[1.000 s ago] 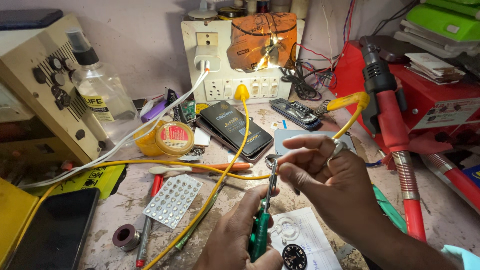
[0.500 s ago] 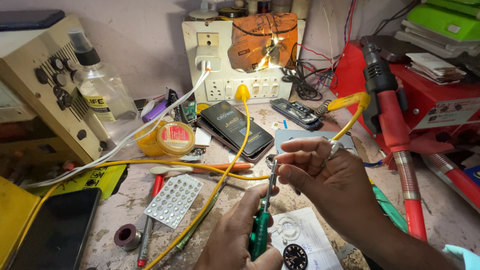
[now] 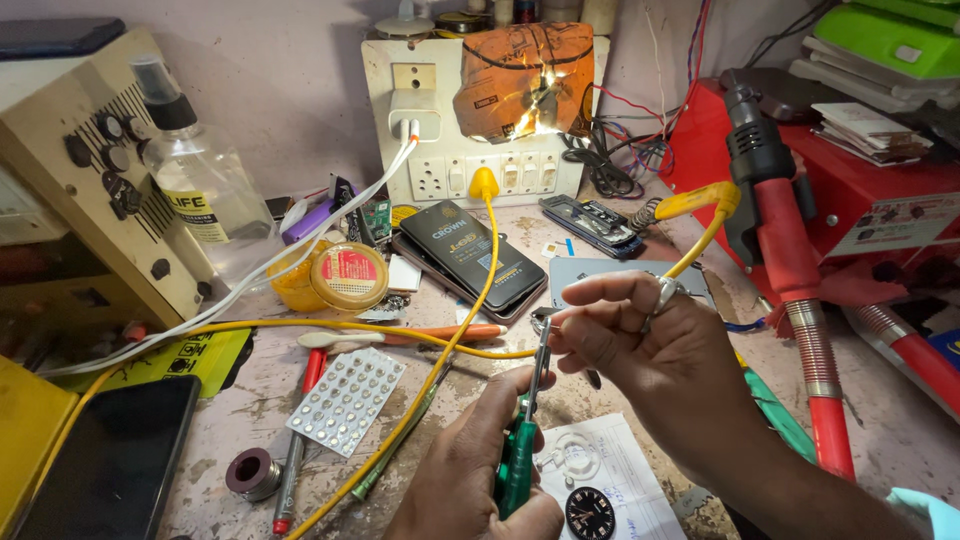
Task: The person repairs a wristwatch at a cluttered workbench. They use tweezers to work on the watch dial and hands, manipulate small watch parts on a paper sheet, and use pliers to work on the watch band and case components.
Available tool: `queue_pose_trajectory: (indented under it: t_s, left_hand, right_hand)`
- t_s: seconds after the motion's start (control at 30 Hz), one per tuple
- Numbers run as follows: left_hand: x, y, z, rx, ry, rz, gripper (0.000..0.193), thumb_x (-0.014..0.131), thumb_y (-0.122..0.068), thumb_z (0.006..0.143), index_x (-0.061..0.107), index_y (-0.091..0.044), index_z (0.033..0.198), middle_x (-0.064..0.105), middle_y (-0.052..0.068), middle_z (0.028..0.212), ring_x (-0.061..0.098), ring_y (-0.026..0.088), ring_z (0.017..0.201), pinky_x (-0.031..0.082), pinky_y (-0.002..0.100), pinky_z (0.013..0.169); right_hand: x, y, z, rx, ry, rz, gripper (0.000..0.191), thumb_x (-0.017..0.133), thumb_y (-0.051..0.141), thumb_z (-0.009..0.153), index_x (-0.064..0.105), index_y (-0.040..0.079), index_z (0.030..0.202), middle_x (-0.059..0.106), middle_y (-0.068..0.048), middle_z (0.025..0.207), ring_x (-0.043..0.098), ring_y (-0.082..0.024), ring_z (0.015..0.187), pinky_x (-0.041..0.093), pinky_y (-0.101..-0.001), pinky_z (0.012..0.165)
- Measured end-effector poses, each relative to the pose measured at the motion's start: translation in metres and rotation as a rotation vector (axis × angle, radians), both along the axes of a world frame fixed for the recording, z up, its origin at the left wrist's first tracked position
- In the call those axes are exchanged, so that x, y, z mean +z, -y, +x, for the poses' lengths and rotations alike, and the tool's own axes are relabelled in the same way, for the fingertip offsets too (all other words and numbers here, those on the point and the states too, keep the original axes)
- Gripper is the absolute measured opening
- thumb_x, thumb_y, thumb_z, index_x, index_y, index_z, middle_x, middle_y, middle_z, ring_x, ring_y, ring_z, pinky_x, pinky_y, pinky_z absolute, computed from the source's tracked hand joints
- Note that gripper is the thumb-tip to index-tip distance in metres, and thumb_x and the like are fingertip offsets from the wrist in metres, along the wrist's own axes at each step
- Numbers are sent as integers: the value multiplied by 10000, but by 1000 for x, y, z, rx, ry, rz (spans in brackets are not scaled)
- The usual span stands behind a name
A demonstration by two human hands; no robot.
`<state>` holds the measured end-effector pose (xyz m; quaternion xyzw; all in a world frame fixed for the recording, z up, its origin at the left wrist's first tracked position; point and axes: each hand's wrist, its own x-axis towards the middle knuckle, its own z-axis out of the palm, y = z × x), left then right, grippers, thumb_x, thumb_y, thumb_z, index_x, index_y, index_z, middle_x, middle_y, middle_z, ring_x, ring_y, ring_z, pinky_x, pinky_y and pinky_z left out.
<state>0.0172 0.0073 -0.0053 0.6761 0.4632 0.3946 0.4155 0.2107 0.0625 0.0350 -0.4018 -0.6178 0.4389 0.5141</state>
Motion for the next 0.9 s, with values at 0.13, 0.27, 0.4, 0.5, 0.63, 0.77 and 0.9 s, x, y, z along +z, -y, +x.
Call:
queue_pose_trajectory:
  t_s: [0.13, 0.27, 0.4, 0.5, 0.63, 0.77, 0.9]
  left_hand:
    - [0, 0, 0, -11, -2, 25, 764, 686, -160, 653, 535, -208, 1400, 626, 38, 894, 681, 130, 796, 573, 276, 764]
    - [3, 0, -1, 2, -6, -25, 751, 675, -163, 659, 542, -228, 1395, 637, 39, 867, 683, 129, 766, 567, 272, 748]
    - [10, 3, -6, 22, -47, -31, 758, 687, -173, 694, 550, -230, 1437, 658, 19, 872, 700, 134, 723, 569, 282, 708]
    - [18, 6, -15, 45, -13, 125, 726, 690, -167, 703, 544, -165, 1414, 637, 15, 913, 666, 120, 799, 554, 271, 749]
    - [26, 7, -25, 31, -180, 125, 766, 699, -196, 702, 532, -143, 1448, 672, 104, 962, 680, 238, 870, 542, 350, 779]
    - [27, 7, -27, -42, -330, 119, 819, 697, -257, 675, 508, -130, 1461, 674, 178, 1093, 672, 304, 1039, 521, 386, 933]
    - [23, 7, -29, -118, -269, 171, 853, 707, -313, 701, 496, -84, 1495, 684, 225, 1282, 655, 348, 1217, 456, 405, 1056]
  right_hand:
    - [-2, -2, 2, 1, -7, -27, 236, 703, 81, 897, 692, -9, 1115, 794, -123, 907, 752, -145, 803, 616, -279, 708]
    - [-4, 0, 1, -2, -3, 75, 267, 721, 18, 856, 644, -17, 1109, 773, -80, 977, 713, -102, 847, 574, -254, 693]
    - [5, 4, -3, -15, 91, 114, 183, 743, 43, 854, 694, -4, 1023, 767, -61, 888, 698, -89, 768, 575, -263, 661]
    - [18, 10, 4, -37, 576, 108, 153, 774, 162, 864, 758, 77, 990, 786, -41, 769, 725, -90, 696, 596, -275, 650]
    - [26, 11, 24, 198, 1068, 119, 191, 794, 213, 843, 788, 140, 1019, 788, -52, 772, 759, -155, 715, 589, -325, 676]
    - [16, 3, 33, 352, 1041, 157, 191, 786, 149, 789, 773, 96, 972, 800, -75, 837, 792, -194, 788, 600, -342, 712]
    - [10, 2, 33, 381, 996, 114, 236, 783, 161, 798, 779, 111, 1028, 816, -49, 865, 770, -160, 797, 619, -306, 729]
